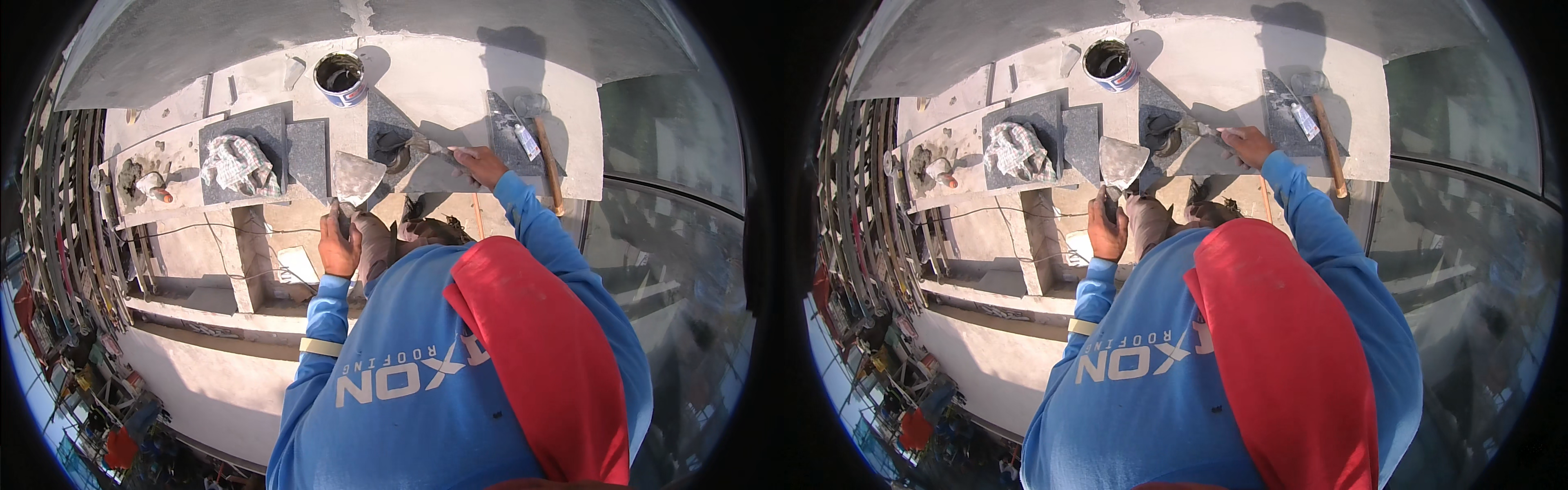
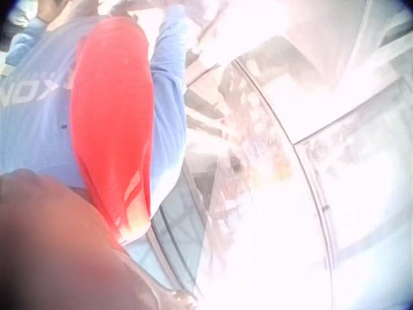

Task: The person secures a large curved stone tile onto a roof using a rubber mallet, then applies sealant to smaller triangular tiles with a trowel. The person positions the tile, taps it into place, and spreads sealant on the smaller pieces.

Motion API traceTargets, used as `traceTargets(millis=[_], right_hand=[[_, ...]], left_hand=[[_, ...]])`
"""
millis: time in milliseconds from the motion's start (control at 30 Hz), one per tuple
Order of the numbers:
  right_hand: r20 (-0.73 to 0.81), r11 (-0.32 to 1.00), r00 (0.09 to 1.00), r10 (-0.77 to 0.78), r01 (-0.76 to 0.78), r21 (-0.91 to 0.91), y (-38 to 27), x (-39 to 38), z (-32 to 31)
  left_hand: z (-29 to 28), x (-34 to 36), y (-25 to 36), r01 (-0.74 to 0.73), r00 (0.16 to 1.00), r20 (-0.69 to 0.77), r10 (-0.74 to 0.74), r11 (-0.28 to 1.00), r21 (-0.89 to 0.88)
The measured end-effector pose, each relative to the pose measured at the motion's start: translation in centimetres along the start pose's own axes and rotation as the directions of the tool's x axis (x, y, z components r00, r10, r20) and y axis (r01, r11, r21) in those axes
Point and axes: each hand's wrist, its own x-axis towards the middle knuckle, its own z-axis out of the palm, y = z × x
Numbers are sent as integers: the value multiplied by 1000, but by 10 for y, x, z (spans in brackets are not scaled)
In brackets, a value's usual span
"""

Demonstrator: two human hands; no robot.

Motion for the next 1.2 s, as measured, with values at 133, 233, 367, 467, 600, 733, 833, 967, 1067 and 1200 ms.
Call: traceTargets(millis=[133, 233, 367, 467, 600, 733, 833, 967, 1067, 1200], right_hand=[[30, 899, 992, 120, -122, 421, 30, -10, 18], [-42, 970, 995, 92, -80, 232, 30, 2, 13], [18, 996, 999, 37, -35, -83, -11, 56, -29], [189, 951, 982, 22, 37, -305, -55, 101, -57], [274, 854, 953, 133, 30, -519, -110, 142, -65], [368, 691, 895, 252, 99, -716, -153, 166, -62], [390, 588, 863, 321, 142, -797, -162, 170, -59], [367, 597, 864, 345, 100, -796, -142, 157, -61], [376, 670, 872, 314, 77, -738, -119, 138, -67], [244, 785, 934, 260, -57, -616, -77, 103, -68]], left_hand=[[3, 3, 0, -23, 1000, 1, 23, 999, 22], [5, 4, 0, -37, 999, 13, 37, 999, 22], [3, 5, 0, -28, 999, 37, 27, 999, 22], [0, 4, 1, -41, 999, 33, 39, 998, 46], [0, -2, 2, -1, 1000, 31, 1, 1000, 4], [3, -13, 4, 50, 999, 16, -50, 999, 8], [9, -22, 3, 96, 995, 8, -95, 995, -25], [16, -27, 0, 124, 992, 4, -124, 991, -40], [17, -25, -2, 119, 993, 7, -118, 992, -30], [13, -13, -2, 103, 994, 32, -101, 992, -76]])
